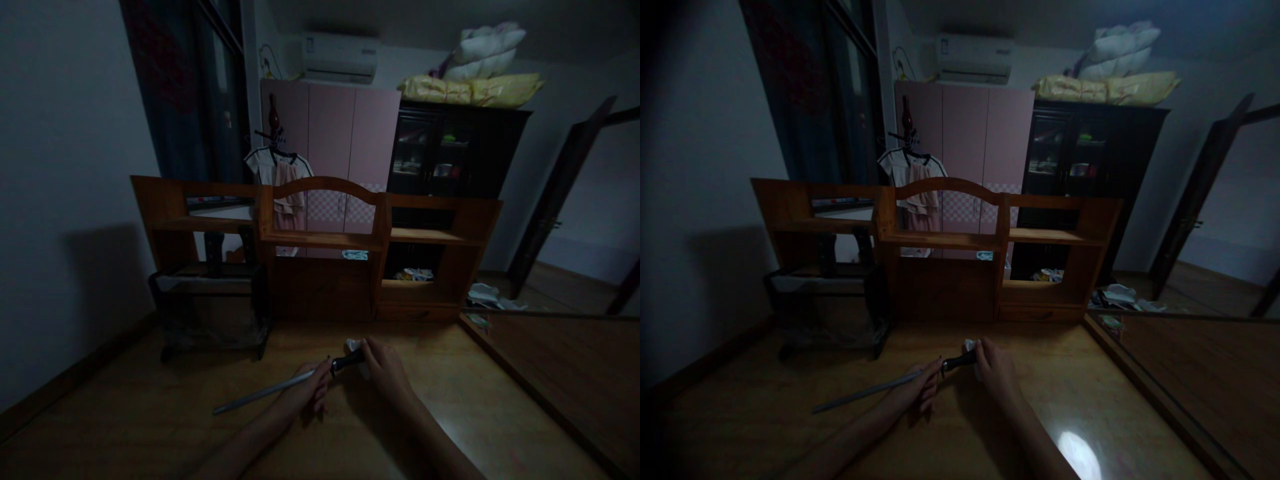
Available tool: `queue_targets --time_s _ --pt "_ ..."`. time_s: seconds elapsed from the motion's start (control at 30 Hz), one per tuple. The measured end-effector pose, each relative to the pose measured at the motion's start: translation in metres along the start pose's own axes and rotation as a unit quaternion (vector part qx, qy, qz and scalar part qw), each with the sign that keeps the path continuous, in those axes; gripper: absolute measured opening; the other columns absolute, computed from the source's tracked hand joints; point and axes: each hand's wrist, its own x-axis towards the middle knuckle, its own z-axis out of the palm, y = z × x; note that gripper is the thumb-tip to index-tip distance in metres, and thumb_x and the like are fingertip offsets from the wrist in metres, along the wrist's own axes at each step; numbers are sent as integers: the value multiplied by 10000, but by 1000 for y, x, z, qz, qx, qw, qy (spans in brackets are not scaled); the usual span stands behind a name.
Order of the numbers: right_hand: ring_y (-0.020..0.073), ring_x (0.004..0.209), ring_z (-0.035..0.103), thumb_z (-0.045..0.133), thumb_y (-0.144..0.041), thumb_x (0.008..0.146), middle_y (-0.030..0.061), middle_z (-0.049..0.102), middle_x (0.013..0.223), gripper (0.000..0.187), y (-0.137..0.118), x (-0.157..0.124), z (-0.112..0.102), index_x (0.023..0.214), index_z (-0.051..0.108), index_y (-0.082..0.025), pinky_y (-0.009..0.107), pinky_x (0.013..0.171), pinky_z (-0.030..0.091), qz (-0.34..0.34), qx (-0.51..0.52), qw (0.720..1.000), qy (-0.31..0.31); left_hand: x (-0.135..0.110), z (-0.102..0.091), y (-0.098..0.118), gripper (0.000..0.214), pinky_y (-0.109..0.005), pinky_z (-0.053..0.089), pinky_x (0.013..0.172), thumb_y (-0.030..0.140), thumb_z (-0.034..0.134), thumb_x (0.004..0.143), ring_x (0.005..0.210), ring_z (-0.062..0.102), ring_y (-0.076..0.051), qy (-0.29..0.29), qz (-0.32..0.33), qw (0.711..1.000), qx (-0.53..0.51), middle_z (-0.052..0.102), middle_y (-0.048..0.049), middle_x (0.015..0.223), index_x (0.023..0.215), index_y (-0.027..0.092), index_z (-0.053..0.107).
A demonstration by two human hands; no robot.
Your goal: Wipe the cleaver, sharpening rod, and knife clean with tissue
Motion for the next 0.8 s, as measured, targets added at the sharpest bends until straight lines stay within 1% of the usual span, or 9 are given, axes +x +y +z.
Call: queue_targets --time_s 0.13,0.27,0.4,0.6,0.8 --pt "220 801 646 287 -397 968 98 693 837 417 0 0 1 968 637 -169 280 711 406 -6 -5 1000 -15 -4 2 2 607 -244 429 380 784 555 637 258 353 -75 7 12 1000 11 330 100 342 558 218 350" --pt "208 770 645 294 -403 966 86 684 803 407 -5 0 -1 934 627 -172 268 683 402 -14 3 1000 -27 -6 3 4 579 -243 440 398 758 543 682 270 341 -67 12 24 999 29 330 105 372 594 209 384" --pt "188 716 630 285 -413 971 59 665 753 415 -9 -1 -2 828 604 -190 254 651 392 -26 20 998 -47 -9 5 4 577 -234 434 393 756 534 689 276 356 -67 10 32 998 48 349 97 390 607 199 410" --pt "196 752 631 312 -389 967 65 673 798 375 -12 -1 -2 849 606 -188 263 658 387 -29 11 998 -56 -12 8 4 572 -236 457 414 749 515 714 290 347 -62 9 56 996 67 357 97 408 687 179 487" --pt "190 722 620 311 -375 967 66 667 776 377 -12 -1 -2 806 595 -186 265 644 384 -37 10 998 -53 -11 4 -2 549 -229 458 419 717 496 762 296 346 -59 5 73 993 93 365 88 423 689 172 498"
